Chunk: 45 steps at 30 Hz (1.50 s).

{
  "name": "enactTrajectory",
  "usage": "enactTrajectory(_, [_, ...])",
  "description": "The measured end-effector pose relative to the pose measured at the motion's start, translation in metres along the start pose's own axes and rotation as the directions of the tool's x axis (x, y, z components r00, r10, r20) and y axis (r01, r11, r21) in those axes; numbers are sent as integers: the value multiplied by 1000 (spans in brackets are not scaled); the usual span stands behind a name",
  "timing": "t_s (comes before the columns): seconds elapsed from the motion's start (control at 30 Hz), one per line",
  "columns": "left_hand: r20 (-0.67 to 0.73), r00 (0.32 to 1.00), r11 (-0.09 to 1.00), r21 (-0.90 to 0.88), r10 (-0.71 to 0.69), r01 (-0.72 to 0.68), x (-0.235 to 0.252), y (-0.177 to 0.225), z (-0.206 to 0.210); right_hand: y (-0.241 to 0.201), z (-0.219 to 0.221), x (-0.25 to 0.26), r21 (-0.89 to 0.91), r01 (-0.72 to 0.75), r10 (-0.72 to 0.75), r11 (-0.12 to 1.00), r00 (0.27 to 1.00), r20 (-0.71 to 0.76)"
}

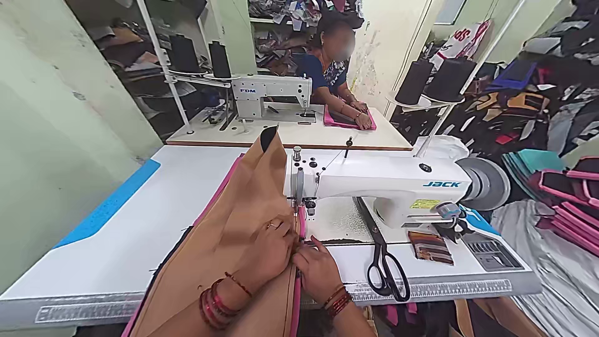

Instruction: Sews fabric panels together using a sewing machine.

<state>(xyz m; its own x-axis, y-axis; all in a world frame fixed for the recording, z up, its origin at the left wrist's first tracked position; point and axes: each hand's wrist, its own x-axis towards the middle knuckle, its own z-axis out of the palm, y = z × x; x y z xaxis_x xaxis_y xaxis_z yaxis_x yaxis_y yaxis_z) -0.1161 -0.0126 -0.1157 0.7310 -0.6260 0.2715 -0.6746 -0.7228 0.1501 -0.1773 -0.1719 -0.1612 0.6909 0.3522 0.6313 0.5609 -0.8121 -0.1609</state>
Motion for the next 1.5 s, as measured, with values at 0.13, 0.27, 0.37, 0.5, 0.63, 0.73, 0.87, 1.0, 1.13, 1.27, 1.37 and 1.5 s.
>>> enactTrajectory(0.13, [353,929,993,69,-115,97,9,8,-22,3,-4,7,57,-77,71,995,994,89])
enactTrajectory(0.27, [519,829,978,129,-209,165,34,12,-38,8,-6,18,87,-148,134,985,980,144])
enactTrajectory(0.37, [531,817,974,143,-223,173,44,10,-39,12,-8,25,95,-193,173,977,966,191])
enactTrajectory(0.5, [525,815,970,126,-244,209,51,7,-36,17,-8,33,85,-264,231,961,932,280])
enactTrajectory(0.63, [488,827,959,107,-280,262,53,4,-29,22,-6,41,86,-314,274,946,911,309])
enactTrajectory(0.73, [462,829,948,115,-316,297,57,3,-26,26,-5,49,86,-351,302,932,886,352])
enactTrajectory(0.87, [329,894,952,62,-303,300,53,-7,-9,28,-5,56,58,-376,311,925,835,453])
enactTrajectory(1.0, [169,962,964,-122,-213,235,27,-20,-3,21,-2,46,48,-361,301,931,838,456])
enactTrajectory(1.13, [4,944,940,-94,-329,328,-36,-29,-26,8,-11,1,106,-328,291,939,920,263])
enactTrajectory(1.27, [72,820,822,-10,-567,569,-110,-29,-59,-20,-5,-54,109,-159,165,981,985,-47])
enactTrajectory(1.37, [123,743,737,-96,-658,669,-136,-35,-63,-39,0,-68,127,-131,138,983,989,-48])
enactTrajectory(1.5, [33,739,730,-133,-673,671,-128,-41,-74,-41,0,-64,168,-103,114,980,992,-56])
